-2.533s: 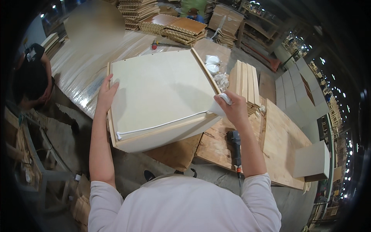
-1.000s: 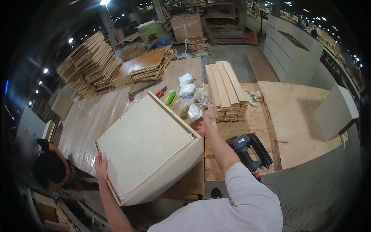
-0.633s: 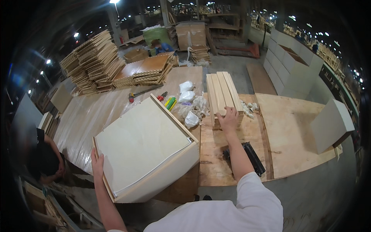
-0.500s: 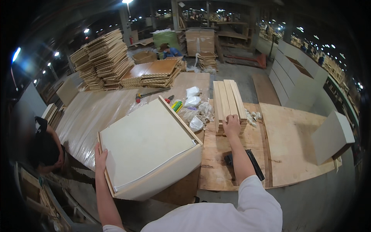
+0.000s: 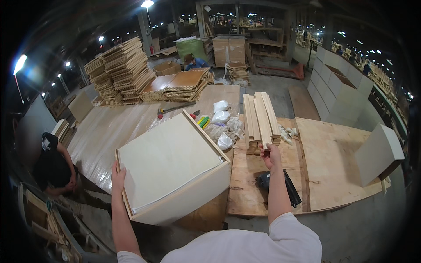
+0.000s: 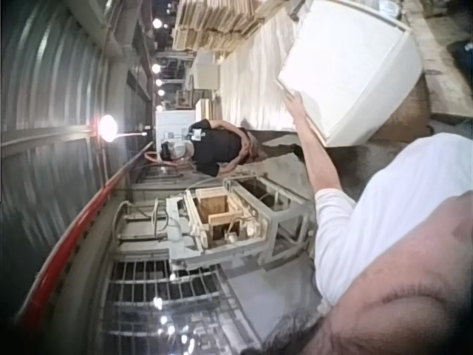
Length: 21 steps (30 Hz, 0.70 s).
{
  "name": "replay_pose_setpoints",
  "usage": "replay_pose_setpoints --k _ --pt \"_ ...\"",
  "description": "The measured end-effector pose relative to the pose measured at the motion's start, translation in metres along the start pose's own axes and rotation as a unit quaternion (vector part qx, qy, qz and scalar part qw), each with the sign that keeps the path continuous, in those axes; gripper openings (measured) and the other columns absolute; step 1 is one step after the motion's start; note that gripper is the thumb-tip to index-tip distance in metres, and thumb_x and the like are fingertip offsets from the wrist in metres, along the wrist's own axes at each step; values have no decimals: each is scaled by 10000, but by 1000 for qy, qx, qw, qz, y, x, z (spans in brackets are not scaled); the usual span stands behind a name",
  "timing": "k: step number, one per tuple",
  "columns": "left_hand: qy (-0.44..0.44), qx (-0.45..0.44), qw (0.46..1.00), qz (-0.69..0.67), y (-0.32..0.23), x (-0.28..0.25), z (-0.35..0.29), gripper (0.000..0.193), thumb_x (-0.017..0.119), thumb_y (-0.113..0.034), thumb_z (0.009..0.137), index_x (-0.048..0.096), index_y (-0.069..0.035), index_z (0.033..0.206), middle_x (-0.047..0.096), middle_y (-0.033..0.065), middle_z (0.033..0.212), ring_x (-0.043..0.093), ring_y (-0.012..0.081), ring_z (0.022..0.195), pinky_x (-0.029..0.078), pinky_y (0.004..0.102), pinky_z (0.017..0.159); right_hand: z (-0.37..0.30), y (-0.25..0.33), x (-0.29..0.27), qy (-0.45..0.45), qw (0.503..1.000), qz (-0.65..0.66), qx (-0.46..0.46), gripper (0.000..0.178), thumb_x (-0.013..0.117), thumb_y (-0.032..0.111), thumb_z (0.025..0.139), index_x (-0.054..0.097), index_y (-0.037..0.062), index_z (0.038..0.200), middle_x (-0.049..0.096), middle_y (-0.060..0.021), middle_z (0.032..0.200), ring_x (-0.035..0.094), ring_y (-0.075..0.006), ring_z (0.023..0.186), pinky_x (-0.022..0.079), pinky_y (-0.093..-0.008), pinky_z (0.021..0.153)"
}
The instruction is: The person assembles a white wooden box by attaching thin wooden strips to its edges using a pneumatic nail gun. They repeatedly reposition the box, align the strips, and drive nails along the seams. The person also wipes the box surface with a cloth and briefly interacts with a coworker before resuming assembly.
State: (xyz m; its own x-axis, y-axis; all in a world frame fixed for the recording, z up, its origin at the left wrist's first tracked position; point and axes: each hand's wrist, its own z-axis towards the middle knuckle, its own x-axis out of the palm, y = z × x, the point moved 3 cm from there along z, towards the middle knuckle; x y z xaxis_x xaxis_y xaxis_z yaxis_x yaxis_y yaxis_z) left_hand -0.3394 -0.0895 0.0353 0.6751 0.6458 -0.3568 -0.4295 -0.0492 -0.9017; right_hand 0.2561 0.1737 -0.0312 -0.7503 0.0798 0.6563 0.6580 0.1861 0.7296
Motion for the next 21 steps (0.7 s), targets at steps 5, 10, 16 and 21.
replay_pose_setpoints --k 5,10,16,21 --pt "-13 28 998 57 -10 -1 -1 633 590 -156 872 323 -28 1431 442 177 1370 455 272 1229 354 347 1036 -22 2 14 71 985 157 26 210 504 154 949 482 36 1121 612 -113 909 518 -126 627 438 -266 527" --pt "-21 64 935 347 -45 -11 -17 636 622 -216 884 336 -32 1421 424 204 1393 398 321 1300 316 375 1077 -75 7 74 189 980 57 -18 262 525 111 931 486 95 1189 598 -127 850 504 -155 567 390 -268 509" --pt "131 172 976 -35 -189 80 -79 645 591 -326 944 293 -92 1465 385 85 1463 327 225 1361 269 445 1099 -131 -8 170 457 888 54 9 277 479 227 989 472 101 1235 546 -90 682 381 -109 433 310 -257 430" --pt "56 246 904 -345 -215 119 -121 506 477 -206 998 263 -13 1414 480 164 1362 468 222 1255 362 382 1041 -157 -59 235 487 853 -184 -50 320 590 312 941 564 43 1111 596 -55 746 539 -118 568 406 -242 508"
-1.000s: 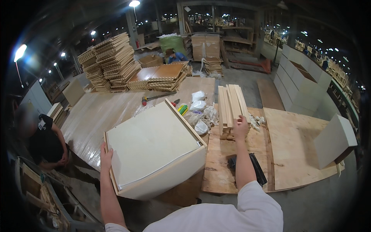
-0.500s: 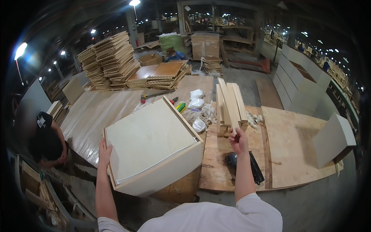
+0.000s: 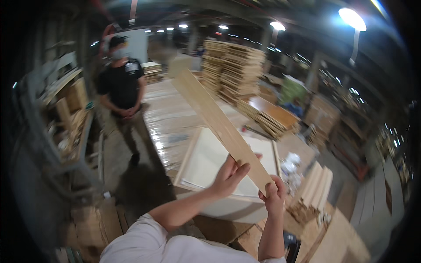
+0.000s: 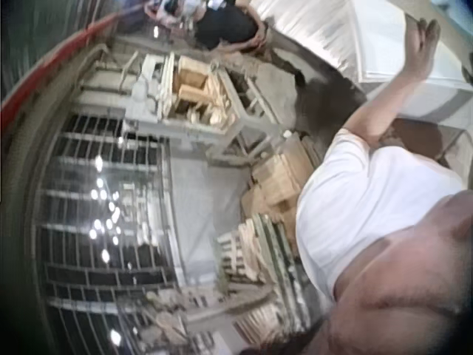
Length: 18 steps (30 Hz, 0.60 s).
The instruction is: The person assembles a white wooden box by attaching thin wooden strips to its edges using a pneumatic nail gun. They repeatedly reposition the box, align the strips, and drive nails along the seams. The person also wipes the box surface with a cloth and briefly interacts with a coworker before resuming assembly.
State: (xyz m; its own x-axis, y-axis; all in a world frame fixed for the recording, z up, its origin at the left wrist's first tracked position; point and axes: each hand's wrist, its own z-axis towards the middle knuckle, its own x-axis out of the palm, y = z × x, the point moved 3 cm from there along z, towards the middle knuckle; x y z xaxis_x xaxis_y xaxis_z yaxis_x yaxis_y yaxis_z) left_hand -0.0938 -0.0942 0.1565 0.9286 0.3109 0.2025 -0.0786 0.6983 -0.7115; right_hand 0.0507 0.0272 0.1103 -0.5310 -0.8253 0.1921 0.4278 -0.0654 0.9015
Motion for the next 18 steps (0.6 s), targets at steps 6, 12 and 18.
replay_pose_setpoints --k 6,12,18 --pt "-127 76 985 93 6 -31 -27 369 419 -53 995 331 8 1348 604 180 1189 576 214 1139 441 333 958 19 -23 24 -18 930 -320 -180 238 676 164 861 637 1 1030 602 -81 804 543 -177 725 450 -303 667" --pt "-92 50 962 251 32 -69 -63 175 600 17 896 615 35 1070 642 124 1122 625 161 998 499 288 817 14 -16 33 -66 898 -373 -223 277 665 156 859 610 -10 1074 553 -129 955 525 -261 899 439 -365 793" --pt "-51 52 995 63 49 -79 -72 254 490 -155 990 577 37 1131 635 116 1061 615 193 987 491 325 855 5 -16 30 -101 882 -366 -278 313 614 165 912 545 -10 1163 480 -131 1086 498 -234 970 443 -341 799"
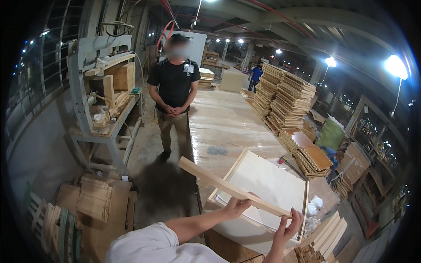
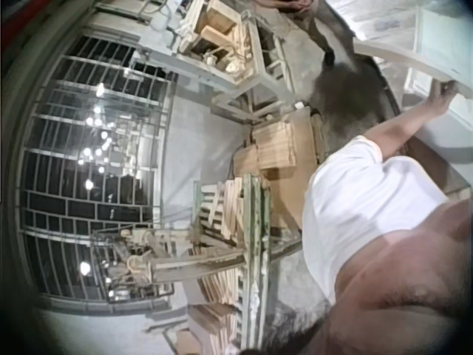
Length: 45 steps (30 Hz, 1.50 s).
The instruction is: The person assembles a white wooden box by attaching thin wooden strips to its edges using a pneumatic nail gun. They repeatedly reposition the box, align the strips, and drive nails along the seams. The person also wipes the box surface with a cloth and briefly interacts with a coworker before resuming assembly.
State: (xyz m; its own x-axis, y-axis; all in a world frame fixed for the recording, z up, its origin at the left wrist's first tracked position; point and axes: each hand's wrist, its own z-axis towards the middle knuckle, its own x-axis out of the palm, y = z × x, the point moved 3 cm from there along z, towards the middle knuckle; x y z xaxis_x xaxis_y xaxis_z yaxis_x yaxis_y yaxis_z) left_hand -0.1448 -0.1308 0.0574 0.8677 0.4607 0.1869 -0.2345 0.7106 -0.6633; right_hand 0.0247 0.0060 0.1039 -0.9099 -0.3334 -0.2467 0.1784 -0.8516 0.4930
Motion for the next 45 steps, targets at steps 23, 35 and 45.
replay_pose_setpoints --k 23,35,45 --pt "-61 58 962 260 -45 4 -1 169 694 -78 835 649 -8 983 677 100 847 650 206 762 481 336 655 -4 -10 5 100 993 -6 65 726 848 168 656 516 24 1285 461 -72 994 477 -168 823 377 -256 575" --pt "-32 126 989 72 -38 6 -6 890 710 -43 808 131 -5 1482 570 144 1211 578 224 1096 453 339 929 -6 -5 9 97 994 13 48 805 707 587 749 565 -69 1194 539 -86 820 528 -190 691 430 -278 576" --pt "-43 68 980 183 -24 -8 -10 578 736 -112 809 429 -10 1288 578 143 1141 572 234 1060 461 352 889 -7 0 6 97 985 99 106 662 735 479 783 609 -91 1095 655 -152 899 641 -202 833 502 -300 722"
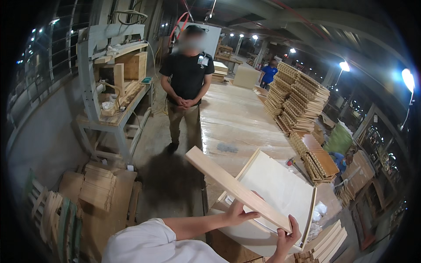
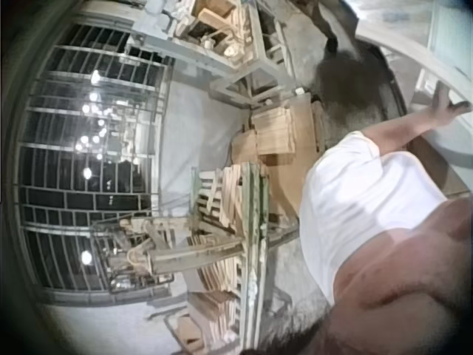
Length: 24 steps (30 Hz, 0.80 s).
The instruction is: The person assembles a white wooden box by attaching thin wooden strips to its edges using a pneumatic nail gun. They repeatedly reposition the box, align the strips, and drive nails along the seams. The person also wipes the box surface with a cloth and briefly interacts with a coworker before resuming assembly.
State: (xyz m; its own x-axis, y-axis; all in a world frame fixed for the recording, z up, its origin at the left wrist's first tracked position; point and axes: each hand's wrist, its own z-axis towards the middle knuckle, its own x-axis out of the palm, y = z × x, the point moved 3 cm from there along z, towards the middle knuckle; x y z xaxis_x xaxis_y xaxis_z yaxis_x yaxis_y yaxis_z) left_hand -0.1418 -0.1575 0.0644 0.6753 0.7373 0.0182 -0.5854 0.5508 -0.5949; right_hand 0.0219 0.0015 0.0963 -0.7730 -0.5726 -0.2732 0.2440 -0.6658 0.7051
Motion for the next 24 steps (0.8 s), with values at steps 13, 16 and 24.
replay_pose_setpoints --k 13,16,24 --pt "-35 41 991 -126 2 0 1 211 699 55 786 545 -40 894 546 52 877 563 210 838 456 330 694 -6 -16 -8 -46 998 36 17 578 788 449 737 653 -75 940 633 -87 772 608 -172 702 485 -272 655" --pt "-40 36 995 -90 1 0 0 155 662 -37 860 533 -48 944 545 64 848 563 222 813 458 342 694 -6 -16 -11 -27 999 30 33 597 775 490 739 645 -71 899 618 -80 753 585 -157 682 457 -262 618" --pt "-83 -58 972 -211 -8 1 1 430 572 -414 931 518 -22 1100 588 87 965 561 155 911 438 305 825 -9 -21 -15 -24 1000 -8 0 545 749 476 767 628 -37 906 563 -43 785 483 -111 668 355 -235 574"
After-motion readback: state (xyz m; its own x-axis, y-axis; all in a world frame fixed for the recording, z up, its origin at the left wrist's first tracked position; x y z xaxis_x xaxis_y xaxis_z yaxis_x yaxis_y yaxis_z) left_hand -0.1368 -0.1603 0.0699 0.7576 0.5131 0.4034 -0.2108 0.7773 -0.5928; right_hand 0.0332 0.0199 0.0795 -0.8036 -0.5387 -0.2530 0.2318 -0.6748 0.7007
